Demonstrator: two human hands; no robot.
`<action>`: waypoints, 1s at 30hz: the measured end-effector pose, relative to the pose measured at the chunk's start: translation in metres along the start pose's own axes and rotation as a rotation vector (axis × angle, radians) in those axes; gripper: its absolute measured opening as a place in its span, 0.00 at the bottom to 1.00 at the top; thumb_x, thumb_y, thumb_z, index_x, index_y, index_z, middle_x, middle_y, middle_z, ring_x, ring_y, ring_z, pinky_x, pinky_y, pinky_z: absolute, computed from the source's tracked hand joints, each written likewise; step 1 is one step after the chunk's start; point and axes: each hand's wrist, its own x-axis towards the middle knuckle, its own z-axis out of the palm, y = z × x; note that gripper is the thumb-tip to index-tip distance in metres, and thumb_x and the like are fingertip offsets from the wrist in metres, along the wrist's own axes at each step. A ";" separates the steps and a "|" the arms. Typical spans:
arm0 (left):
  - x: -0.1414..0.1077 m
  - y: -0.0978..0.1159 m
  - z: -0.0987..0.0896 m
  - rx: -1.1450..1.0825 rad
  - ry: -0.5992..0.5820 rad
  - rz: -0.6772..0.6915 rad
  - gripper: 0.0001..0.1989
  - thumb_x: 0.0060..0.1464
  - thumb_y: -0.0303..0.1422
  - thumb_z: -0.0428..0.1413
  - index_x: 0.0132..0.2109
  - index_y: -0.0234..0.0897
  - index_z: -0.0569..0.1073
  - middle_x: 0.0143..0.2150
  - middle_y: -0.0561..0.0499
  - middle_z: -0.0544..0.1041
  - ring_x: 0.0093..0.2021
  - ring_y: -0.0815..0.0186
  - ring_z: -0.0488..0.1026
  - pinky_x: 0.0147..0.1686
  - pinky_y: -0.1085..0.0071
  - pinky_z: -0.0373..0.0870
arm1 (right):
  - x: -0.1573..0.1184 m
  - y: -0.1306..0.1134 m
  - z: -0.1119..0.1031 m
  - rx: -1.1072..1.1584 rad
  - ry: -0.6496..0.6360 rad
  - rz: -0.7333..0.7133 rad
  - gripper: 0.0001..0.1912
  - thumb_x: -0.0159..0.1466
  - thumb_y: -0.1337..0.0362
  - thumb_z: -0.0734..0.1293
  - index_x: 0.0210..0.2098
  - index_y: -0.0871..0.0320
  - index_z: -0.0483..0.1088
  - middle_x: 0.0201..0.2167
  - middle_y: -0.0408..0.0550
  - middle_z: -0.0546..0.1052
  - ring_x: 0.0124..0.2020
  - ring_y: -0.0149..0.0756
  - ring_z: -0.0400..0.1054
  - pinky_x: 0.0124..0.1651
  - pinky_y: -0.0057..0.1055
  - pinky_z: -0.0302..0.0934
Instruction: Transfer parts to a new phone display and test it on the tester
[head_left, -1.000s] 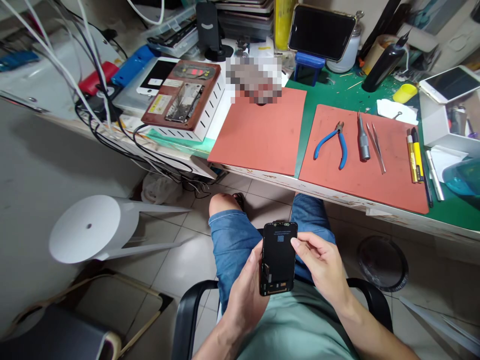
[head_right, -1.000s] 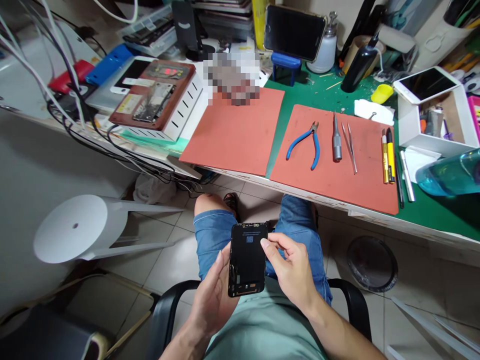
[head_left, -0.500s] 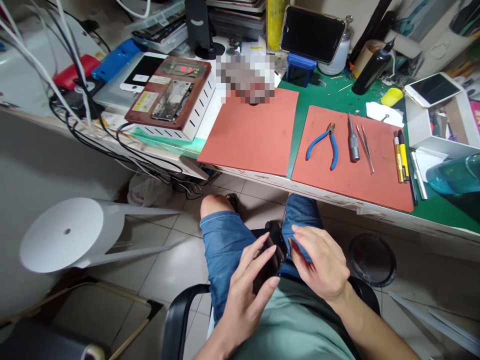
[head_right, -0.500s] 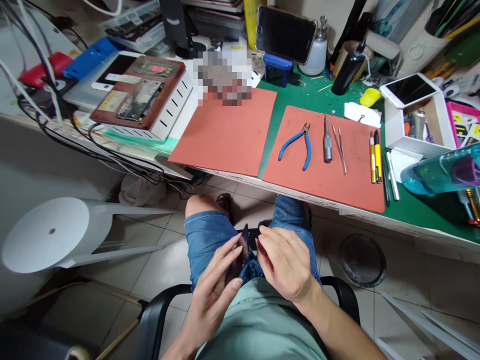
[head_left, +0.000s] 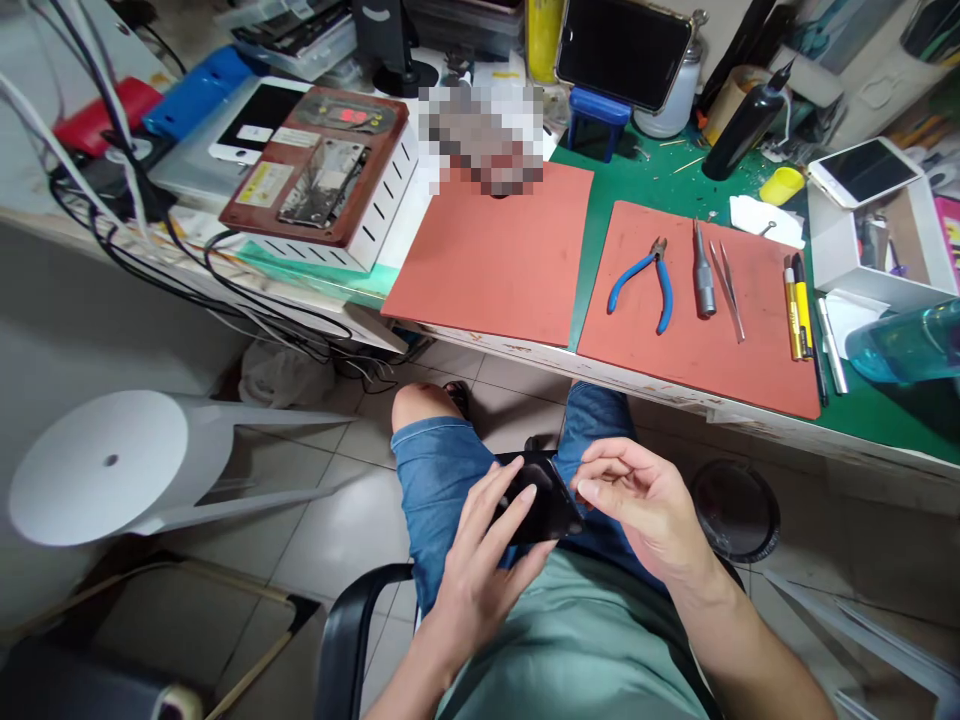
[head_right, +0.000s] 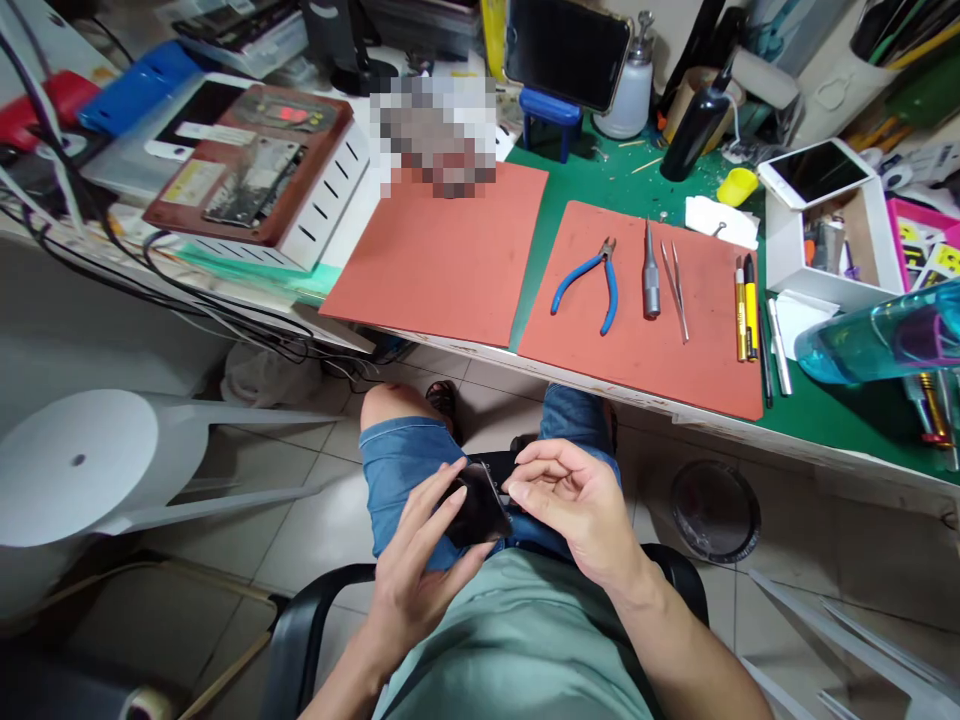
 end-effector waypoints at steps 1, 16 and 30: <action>-0.002 -0.003 -0.001 -0.092 -0.032 -0.048 0.44 0.59 0.23 0.67 0.76 0.56 0.64 0.76 0.42 0.69 0.72 0.46 0.70 0.70 0.41 0.68 | -0.001 -0.001 0.000 -0.122 -0.002 -0.081 0.10 0.67 0.60 0.77 0.46 0.56 0.80 0.37 0.48 0.86 0.35 0.36 0.81 0.41 0.32 0.78; -0.002 0.002 -0.009 -0.549 -0.208 -0.320 0.27 0.64 0.35 0.66 0.69 0.51 0.76 0.70 0.40 0.75 0.71 0.48 0.72 0.68 0.55 0.71 | 0.008 -0.002 -0.014 -1.056 -0.193 -1.250 0.12 0.71 0.74 0.66 0.52 0.62 0.77 0.47 0.60 0.87 0.49 0.49 0.84 0.44 0.41 0.82; 0.003 0.024 -0.015 -0.072 -0.231 -0.142 0.34 0.61 0.36 0.68 0.71 0.57 0.72 0.69 0.43 0.76 0.62 0.51 0.80 0.59 0.60 0.80 | -0.002 0.018 -0.034 -0.985 -0.178 -1.248 0.14 0.67 0.78 0.66 0.49 0.59 0.75 0.62 0.62 0.80 0.62 0.52 0.78 0.50 0.47 0.84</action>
